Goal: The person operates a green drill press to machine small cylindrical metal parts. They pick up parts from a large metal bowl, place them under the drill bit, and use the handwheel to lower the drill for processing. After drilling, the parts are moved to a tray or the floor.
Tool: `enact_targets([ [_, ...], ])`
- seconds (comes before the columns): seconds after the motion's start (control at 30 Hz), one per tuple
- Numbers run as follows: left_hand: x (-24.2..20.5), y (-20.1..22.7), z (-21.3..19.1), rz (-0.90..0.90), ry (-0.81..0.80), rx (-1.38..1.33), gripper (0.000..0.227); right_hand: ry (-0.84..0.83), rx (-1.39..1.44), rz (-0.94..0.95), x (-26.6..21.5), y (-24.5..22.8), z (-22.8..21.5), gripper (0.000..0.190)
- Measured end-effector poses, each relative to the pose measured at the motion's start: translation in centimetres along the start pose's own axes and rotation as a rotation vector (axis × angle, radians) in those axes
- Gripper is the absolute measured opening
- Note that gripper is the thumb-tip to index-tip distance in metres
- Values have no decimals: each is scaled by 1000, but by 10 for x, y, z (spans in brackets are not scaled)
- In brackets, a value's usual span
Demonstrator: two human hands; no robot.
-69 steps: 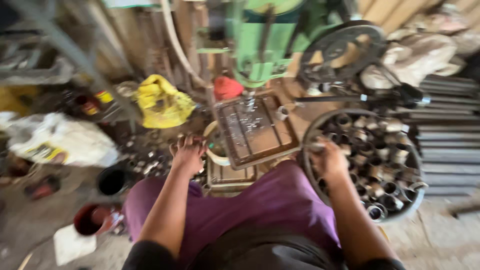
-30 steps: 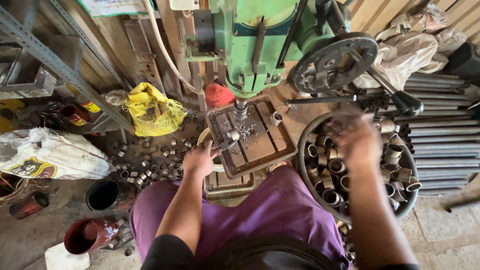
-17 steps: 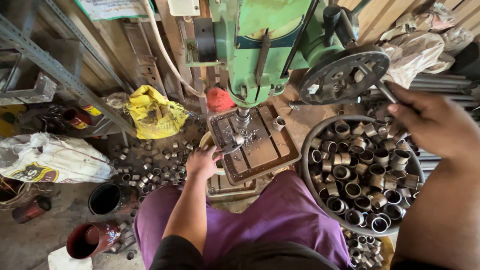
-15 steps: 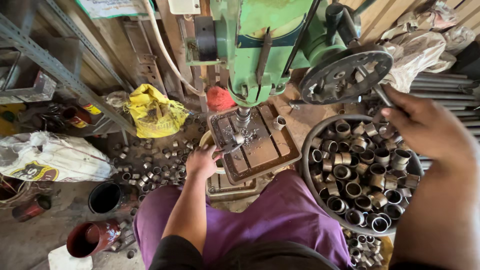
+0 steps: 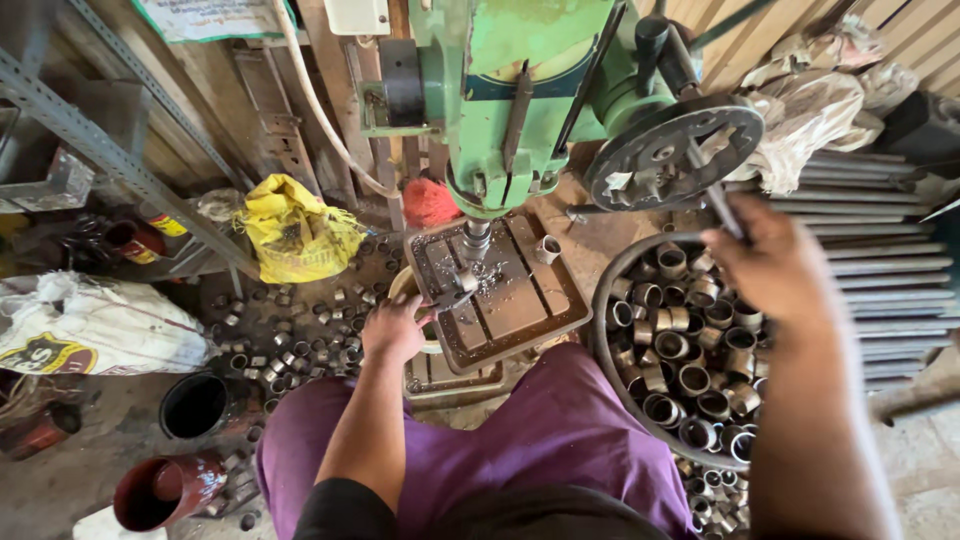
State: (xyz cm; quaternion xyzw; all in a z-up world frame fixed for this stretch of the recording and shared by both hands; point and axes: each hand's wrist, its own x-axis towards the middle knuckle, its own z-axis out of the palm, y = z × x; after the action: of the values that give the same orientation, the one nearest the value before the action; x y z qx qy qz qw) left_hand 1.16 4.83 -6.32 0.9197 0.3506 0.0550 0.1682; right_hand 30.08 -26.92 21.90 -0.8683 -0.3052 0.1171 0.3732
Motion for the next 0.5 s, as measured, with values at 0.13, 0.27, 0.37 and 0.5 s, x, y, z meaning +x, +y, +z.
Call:
enact_targets([
  [0.13, 0, -2, 2, 13, 24, 16, 31, 196, 2, -127, 14, 24, 52, 12],
  [0.27, 0, 1, -1, -4, -11, -7, 29, 291, -71, -177, 16, 40, 56, 10],
  [0.37, 0, 6, -10, -74, -106, -26, 27, 330, -31, -253, 15, 42, 60, 10],
  [0.5, 0, 8, -11, -124, -189, 34, 27, 389, -28, -285, 13, 41, 67, 9],
])
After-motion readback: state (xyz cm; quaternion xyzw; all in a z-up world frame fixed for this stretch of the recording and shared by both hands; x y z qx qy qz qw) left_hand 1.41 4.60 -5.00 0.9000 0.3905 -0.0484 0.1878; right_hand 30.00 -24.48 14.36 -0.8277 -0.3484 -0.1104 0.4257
